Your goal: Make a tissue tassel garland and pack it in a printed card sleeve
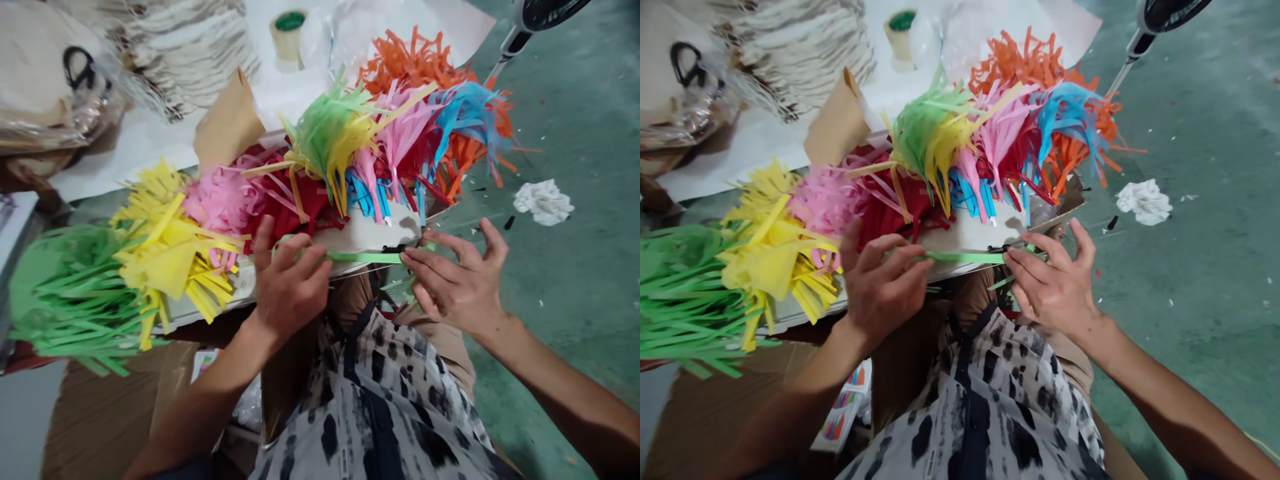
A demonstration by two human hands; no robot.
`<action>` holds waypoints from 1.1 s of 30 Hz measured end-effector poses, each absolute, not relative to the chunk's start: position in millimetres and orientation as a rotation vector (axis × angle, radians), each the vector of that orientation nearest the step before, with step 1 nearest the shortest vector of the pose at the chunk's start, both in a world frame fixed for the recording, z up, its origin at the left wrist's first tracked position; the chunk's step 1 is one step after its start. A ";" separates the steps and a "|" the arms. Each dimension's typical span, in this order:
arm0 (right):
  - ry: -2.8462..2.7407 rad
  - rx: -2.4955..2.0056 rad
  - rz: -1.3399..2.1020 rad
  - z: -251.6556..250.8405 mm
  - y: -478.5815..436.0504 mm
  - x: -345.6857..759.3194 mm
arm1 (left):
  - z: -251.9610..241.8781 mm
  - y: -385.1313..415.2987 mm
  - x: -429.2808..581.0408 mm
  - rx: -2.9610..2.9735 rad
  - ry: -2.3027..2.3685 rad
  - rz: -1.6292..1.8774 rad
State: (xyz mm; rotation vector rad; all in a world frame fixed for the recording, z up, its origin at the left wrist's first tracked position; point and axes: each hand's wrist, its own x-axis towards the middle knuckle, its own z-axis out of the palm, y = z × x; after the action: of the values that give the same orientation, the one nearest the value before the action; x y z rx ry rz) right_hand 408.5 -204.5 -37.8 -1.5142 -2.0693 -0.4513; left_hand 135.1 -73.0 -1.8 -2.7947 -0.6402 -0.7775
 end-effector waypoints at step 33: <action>-2.110 -1.925 -0.203 -28.3 -167.7 392.9 | -10.3 -56.7 171.2 -3.146 -1.171 -0.460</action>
State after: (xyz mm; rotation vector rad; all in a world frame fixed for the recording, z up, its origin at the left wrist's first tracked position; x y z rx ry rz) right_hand 392.9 -167.7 -28.3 -1.9253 -2.1103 -0.2035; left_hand 171.2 -56.7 -10.3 -3.1464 -1.1710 -0.4601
